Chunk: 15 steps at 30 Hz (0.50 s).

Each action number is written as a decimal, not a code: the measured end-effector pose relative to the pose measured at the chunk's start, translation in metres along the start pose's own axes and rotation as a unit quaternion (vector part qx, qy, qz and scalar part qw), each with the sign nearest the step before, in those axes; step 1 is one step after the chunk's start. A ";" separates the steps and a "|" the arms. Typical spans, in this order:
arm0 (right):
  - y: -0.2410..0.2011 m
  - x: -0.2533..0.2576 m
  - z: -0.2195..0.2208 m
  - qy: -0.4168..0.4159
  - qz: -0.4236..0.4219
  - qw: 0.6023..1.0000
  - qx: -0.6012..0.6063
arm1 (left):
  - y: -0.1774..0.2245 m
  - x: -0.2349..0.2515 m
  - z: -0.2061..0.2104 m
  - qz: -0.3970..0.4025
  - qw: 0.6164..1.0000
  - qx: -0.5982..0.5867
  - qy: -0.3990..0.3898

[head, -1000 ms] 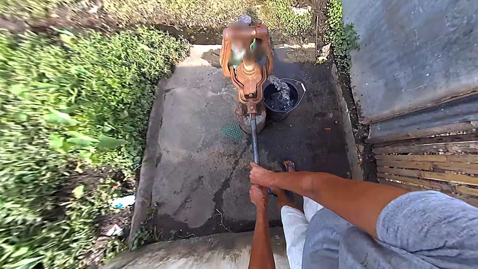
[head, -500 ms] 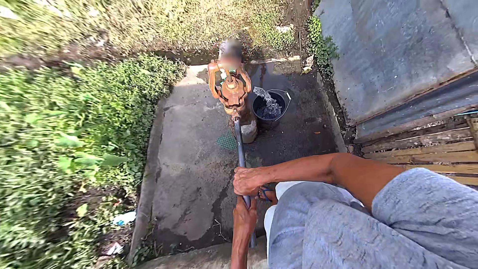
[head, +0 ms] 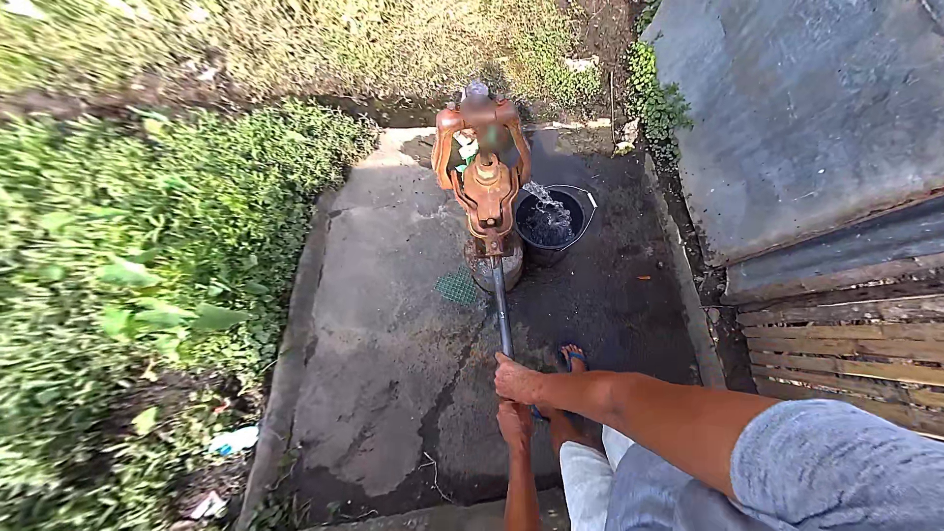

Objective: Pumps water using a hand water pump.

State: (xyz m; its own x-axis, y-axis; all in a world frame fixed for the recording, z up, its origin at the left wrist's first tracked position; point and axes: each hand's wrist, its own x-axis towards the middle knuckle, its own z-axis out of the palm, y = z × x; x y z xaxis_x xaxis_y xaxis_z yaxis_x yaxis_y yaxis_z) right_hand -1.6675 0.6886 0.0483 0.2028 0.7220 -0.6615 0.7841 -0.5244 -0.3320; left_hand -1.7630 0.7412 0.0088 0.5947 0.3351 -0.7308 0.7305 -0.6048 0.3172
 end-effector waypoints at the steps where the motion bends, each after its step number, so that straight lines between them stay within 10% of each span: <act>1: 0.004 -0.002 0.003 -0.006 0.003 1.000 0.018 | 0.000 0.003 0.005 0.010 1.000 -0.025 -0.013; 11: -0.049 -0.155 -0.132 0.028 -0.085 0.994 -0.061 | 0.041 -0.189 -0.140 0.112 0.970 -0.174 -0.132; 15: -0.046 -0.137 -0.118 0.047 -0.086 0.993 -0.060 | 0.047 -0.174 -0.138 0.114 0.988 -0.067 -0.074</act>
State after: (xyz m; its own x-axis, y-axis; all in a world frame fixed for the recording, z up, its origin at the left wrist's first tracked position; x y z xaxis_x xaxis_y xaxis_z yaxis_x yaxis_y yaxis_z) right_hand -1.6625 0.6673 0.2333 0.1082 0.8382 -0.5345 0.8747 -0.3358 -0.3495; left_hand -1.7860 0.7538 0.2343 0.7008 0.0863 -0.7081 0.6270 -0.5479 0.5537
